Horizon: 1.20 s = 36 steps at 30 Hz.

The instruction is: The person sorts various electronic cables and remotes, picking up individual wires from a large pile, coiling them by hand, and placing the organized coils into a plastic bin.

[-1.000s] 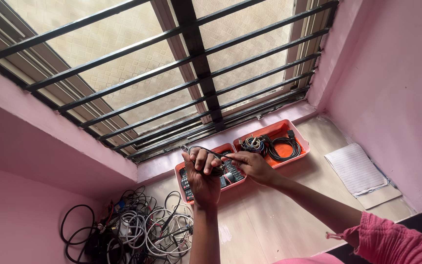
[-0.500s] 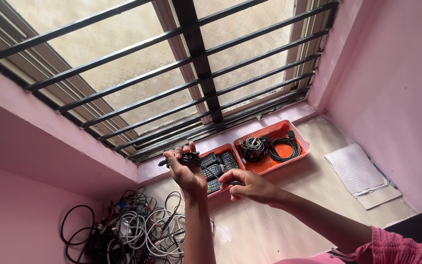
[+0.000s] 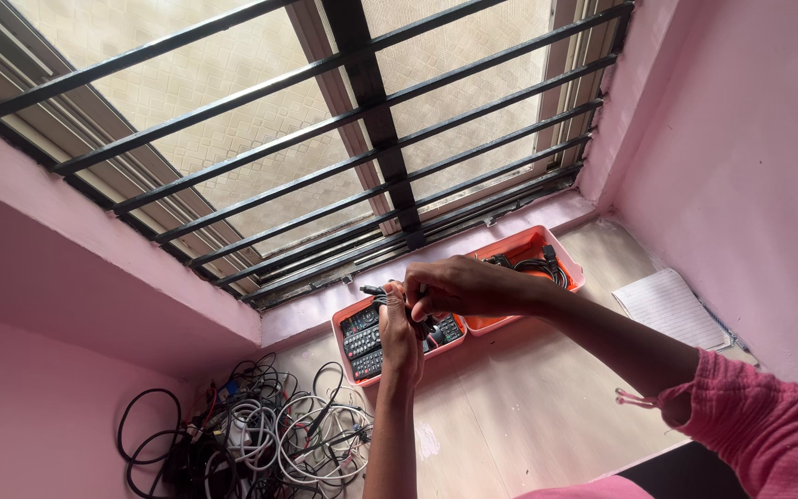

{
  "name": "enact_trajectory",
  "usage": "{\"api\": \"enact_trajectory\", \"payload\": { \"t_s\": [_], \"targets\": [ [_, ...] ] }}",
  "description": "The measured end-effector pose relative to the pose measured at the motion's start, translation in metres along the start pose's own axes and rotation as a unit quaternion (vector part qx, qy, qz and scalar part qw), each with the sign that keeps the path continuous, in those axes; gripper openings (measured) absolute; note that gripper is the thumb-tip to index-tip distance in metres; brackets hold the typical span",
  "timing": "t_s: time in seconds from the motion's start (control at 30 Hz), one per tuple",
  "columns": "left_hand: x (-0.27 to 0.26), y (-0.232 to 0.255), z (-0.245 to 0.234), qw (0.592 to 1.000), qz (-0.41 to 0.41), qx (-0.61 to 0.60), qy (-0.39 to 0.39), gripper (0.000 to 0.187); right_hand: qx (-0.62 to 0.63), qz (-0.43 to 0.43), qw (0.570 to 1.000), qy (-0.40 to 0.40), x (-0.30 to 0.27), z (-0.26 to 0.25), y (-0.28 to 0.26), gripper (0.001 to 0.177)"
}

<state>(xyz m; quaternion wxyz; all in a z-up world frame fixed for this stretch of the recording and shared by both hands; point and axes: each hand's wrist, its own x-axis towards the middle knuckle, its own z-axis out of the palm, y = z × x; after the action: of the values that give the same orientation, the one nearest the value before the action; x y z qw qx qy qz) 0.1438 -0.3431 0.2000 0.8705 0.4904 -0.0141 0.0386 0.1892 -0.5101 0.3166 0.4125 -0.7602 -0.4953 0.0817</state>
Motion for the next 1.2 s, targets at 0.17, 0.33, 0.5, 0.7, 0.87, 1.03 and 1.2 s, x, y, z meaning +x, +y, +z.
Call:
{"api": "enact_trajectory", "payload": {
  "t_s": [0.17, 0.33, 0.5, 0.7, 0.87, 1.03, 1.2],
  "targets": [
    [-0.018, 0.021, 0.023, 0.991, -0.085, -0.067, -0.072, 0.076, -0.021, -0.079, 0.996, 0.028, 0.016, -0.002, 0.020, 0.023],
    [-0.024, 0.017, 0.000, 0.974, -0.090, -0.135, -0.160, 0.054, 0.080, -0.073, 0.993, 0.038, 0.012, 0.010, 0.035, 0.024],
    [-0.032, 0.022, -0.008, 0.941, -0.115, -0.253, -0.196, 0.035, 0.253, 0.056, 0.966, 0.017, 0.001, 0.018, 0.045, 0.056],
    [-0.036, 0.019, -0.005, 0.928, -0.096, -0.294, -0.210, 0.032, 0.457, 0.171, 0.870, -0.075, -0.016, 0.033, 0.056, 0.075],
    [-0.036, 0.015, -0.016, 0.940, -0.077, -0.274, -0.187, 0.028, 0.446, 0.154, 0.880, -0.058, -0.019, 0.036, 0.043, 0.074],
    [-0.035, 0.009, -0.015, 0.908, -0.098, -0.394, -0.099, 0.033, 0.528, 0.159, 0.834, -0.032, -0.013, 0.046, 0.040, 0.069],
    [-0.034, 0.007, -0.022, 0.881, -0.079, -0.423, -0.198, 0.035, 0.431, 0.170, 0.886, 0.005, -0.011, 0.062, 0.051, 0.057]
  ]
}}
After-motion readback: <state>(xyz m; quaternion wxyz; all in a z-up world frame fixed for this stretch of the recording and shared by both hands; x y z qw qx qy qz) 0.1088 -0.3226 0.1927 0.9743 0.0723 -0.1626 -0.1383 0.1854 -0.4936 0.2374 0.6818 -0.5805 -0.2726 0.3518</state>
